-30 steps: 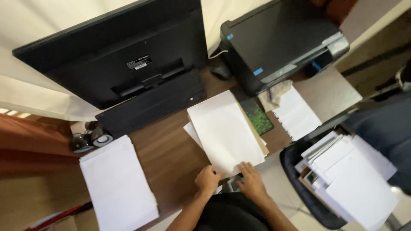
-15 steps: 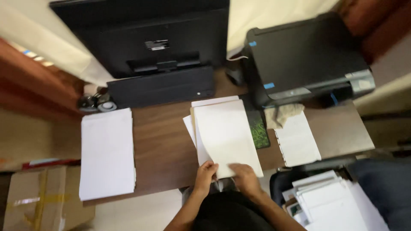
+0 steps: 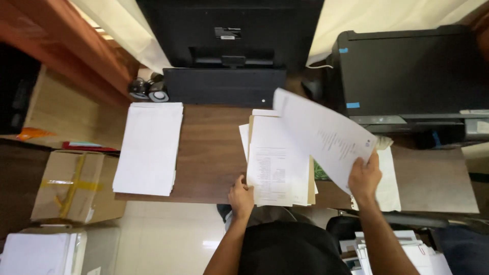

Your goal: The person sorts through a stack of white papers on a wooden desk, flipping through them and separating them into different piles. They also handle a brown folder, placing it on top of a stack of papers.

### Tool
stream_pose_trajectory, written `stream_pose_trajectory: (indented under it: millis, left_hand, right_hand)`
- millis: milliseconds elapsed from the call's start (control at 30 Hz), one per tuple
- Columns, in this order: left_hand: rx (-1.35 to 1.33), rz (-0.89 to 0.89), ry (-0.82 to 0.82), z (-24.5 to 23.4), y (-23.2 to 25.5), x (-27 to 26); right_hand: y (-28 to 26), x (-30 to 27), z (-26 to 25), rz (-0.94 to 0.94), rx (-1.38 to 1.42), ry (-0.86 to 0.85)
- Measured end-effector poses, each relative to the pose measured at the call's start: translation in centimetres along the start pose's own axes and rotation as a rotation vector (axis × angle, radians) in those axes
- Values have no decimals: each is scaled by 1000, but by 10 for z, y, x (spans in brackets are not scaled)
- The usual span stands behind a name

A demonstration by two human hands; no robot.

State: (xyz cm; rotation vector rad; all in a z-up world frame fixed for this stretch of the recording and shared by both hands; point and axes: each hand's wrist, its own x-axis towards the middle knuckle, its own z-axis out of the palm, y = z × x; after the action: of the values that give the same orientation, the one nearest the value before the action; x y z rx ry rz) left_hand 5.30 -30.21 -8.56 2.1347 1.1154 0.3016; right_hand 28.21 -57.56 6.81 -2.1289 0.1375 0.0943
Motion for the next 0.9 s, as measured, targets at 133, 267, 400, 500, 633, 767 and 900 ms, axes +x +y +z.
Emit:
stream_pose_trajectory:
  millis: [133,267,400,500,633,767,900]
  left_hand:
    - [6,-49,11,-4,0,-5]
    - [176,144,168,-48,52,-26]
    - [136,150,182,-42,47,-26]
    - [-118,19,129,-2,-7,-8]
    - [-295,-68,-48,-28,-3,23]
    - [-22,341,-28,-67,33,51]
    - [197,524,-205,-91,108,58]
  right_hand:
    - [5,11,6,-395,-71,44]
    - [-14,0,22,-578,-3,16]
    - [-13,-1,40,-540,58,-94]
    - [-14,0,42,-578,34,-102]
    - [-17,-7,39,-637,54,-124]
    - [-7,-34,44,-278,-123,-320]
    - [26,-60,61,-589,52,-406]
